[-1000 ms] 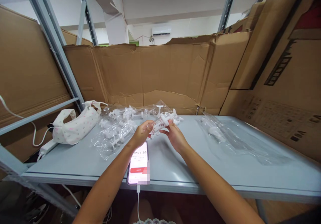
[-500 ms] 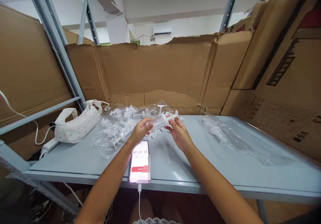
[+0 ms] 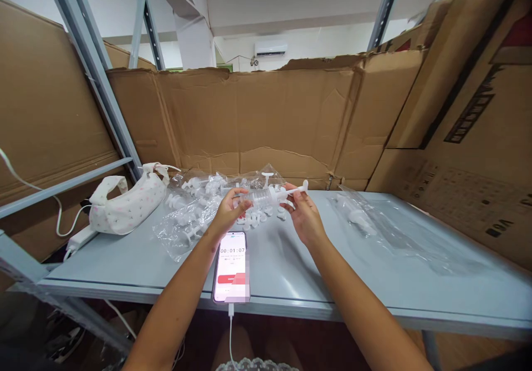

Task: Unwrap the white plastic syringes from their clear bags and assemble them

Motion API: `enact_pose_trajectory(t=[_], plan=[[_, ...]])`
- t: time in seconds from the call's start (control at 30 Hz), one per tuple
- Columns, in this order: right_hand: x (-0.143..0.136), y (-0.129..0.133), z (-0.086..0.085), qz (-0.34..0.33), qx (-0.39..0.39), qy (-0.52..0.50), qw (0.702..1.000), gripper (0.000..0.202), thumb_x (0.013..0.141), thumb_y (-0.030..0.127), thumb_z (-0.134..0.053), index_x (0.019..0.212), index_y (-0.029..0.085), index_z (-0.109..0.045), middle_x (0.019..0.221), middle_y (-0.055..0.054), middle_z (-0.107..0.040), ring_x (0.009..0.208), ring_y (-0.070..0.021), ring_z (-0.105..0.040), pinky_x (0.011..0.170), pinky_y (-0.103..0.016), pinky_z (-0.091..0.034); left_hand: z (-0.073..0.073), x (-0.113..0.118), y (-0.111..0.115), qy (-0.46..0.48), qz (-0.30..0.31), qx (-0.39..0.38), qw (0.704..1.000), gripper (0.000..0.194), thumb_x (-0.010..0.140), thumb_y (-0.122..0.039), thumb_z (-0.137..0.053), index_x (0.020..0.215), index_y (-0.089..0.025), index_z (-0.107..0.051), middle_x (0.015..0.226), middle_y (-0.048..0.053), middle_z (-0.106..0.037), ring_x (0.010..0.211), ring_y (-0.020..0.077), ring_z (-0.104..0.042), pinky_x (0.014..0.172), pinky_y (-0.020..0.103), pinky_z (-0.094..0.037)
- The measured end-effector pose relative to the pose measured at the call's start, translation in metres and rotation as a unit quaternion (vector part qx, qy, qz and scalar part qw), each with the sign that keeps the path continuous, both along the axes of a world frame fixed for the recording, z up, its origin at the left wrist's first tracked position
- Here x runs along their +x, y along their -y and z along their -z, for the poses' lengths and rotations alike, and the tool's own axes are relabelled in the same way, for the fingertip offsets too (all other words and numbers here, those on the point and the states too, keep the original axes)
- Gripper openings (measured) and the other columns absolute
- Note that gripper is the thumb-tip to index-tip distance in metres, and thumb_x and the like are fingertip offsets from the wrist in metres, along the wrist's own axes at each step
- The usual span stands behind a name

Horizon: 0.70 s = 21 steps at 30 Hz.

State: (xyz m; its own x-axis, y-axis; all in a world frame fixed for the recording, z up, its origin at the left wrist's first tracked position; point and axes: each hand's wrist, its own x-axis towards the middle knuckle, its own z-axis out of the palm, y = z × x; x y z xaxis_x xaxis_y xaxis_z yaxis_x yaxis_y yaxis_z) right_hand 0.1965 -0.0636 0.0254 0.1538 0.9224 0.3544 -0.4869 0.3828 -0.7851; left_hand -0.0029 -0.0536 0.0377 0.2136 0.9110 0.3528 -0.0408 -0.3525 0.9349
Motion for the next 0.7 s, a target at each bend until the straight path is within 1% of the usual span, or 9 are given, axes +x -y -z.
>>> enact_pose_trajectory(t=[0.07, 0.2, 0.27, 0.33, 0.43, 0.5, 0.57, 0.7], plan=[[0.006, -0.002, -0.002, 0.028, -0.002, -0.018, 0.999, 0.026, 0.071, 0.048, -0.069, 0.087, 0.028, -0.069, 0.105, -0.001, -0.064, 0.087, -0.0156, -0.058, 0.071, -0.029, -0.047, -0.002, -0.003, -0.002, 0.018, -0.034, 0.002, 0.999, 0.055, 0.066, -0.052, -0.071, 0.104, -0.019, -0.051, 0.074, -0.001, -0.059, 0.051, 0.0058, -0.047, 0.055, 0.022, -0.039], [0.018, -0.007, -0.005, 0.069, -0.003, -0.062, 0.996, 0.029, 0.069, 0.049, -0.071, 0.088, 0.028, -0.066, 0.081, 0.001, -0.062, 0.062, -0.0103, -0.055, 0.056, -0.026, -0.044, -0.003, -0.01, -0.008, 0.05, -0.093, 0.023, 0.994, 0.053, 0.067, -0.046, -0.071, 0.107, -0.02, -0.049, 0.078, -0.001, -0.058, 0.057, 0.0073, -0.051, 0.055, 0.02, -0.039], [0.021, -0.01, -0.005, 0.109, -0.003, -0.052, 0.993, 0.03, 0.068, 0.05, -0.071, 0.086, 0.027, -0.063, 0.078, 0.001, -0.06, 0.058, -0.0093, -0.054, 0.053, -0.025, -0.044, -0.001, -0.013, -0.013, 0.048, -0.142, 0.038, 0.988, 0.053, 0.068, -0.043, -0.07, 0.109, -0.02, -0.047, 0.08, -0.001, -0.057, 0.06, 0.0078, -0.051, 0.055, 0.02, -0.039], [0.023, -0.015, -0.002, 0.161, 0.002, -0.012, 0.987, 0.032, 0.068, 0.052, -0.07, 0.084, 0.024, -0.061, 0.079, 0.001, -0.059, 0.057, -0.0092, -0.055, 0.055, -0.026, -0.047, 0.002, -0.016, -0.019, 0.025, -0.206, 0.066, 0.976, 0.053, 0.068, -0.039, -0.071, 0.11, -0.021, -0.045, 0.087, 0.0, -0.057, 0.063, 0.0077, -0.051, 0.058, 0.02, -0.04], [0.021, -0.023, 0.005, 0.204, 0.019, 0.062, 0.977, 0.034, 0.071, 0.051, -0.066, 0.084, 0.021, -0.058, 0.081, 0.001, -0.06, 0.063, -0.0114, -0.059, 0.065, -0.03, -0.051, 0.009, -0.019, -0.029, -0.053, -0.295, 0.117, 0.947, 0.05, 0.068, -0.032, -0.07, 0.11, -0.023, -0.045, 0.102, 0.002, -0.058, 0.07, 0.0088, -0.053, 0.064, 0.022, -0.042], [0.019, -0.027, 0.012, 0.212, 0.026, 0.113, 0.97, 0.031, 0.073, 0.048, -0.063, 0.086, 0.02, -0.057, 0.079, 0.001, -0.06, 0.068, -0.0136, -0.061, 0.07, -0.033, -0.051, 0.013, -0.019, -0.034, -0.132, -0.33, 0.131, 0.926, 0.046, 0.07, -0.031, -0.068, 0.11, -0.025, -0.047, 0.105, 0.002, -0.059, 0.075, 0.011, -0.055, 0.068, 0.024, -0.042], [0.018, -0.031, 0.017, 0.218, 0.027, 0.168, 0.961, 0.027, 0.075, 0.043, -0.061, 0.087, 0.02, -0.057, 0.076, 0.0, -0.061, 0.071, -0.0154, -0.061, 0.072, -0.033, -0.05, 0.018, -0.02, -0.04, -0.206, -0.339, 0.135, 0.908, 0.043, 0.072, -0.032, -0.066, 0.111, -0.027, -0.049, 0.106, 0.001, -0.06, 0.079, 0.0133, -0.057, 0.07, 0.026, -0.043], [0.017, -0.032, 0.023, 0.228, 0.021, 0.25, 0.941, 0.019, 0.077, 0.036, -0.056, 0.087, 0.02, -0.058, 0.077, -0.001, -0.062, 0.072, -0.0163, -0.059, 0.073, -0.033, -0.047, 0.028, -0.02, -0.053, -0.303, -0.317, 0.125, 0.89, 0.043, 0.075, -0.029, -0.062, 0.116, -0.028, -0.049, 0.11, 0.003, -0.061, 0.084, 0.017, -0.059, 0.073, 0.028, -0.044]])
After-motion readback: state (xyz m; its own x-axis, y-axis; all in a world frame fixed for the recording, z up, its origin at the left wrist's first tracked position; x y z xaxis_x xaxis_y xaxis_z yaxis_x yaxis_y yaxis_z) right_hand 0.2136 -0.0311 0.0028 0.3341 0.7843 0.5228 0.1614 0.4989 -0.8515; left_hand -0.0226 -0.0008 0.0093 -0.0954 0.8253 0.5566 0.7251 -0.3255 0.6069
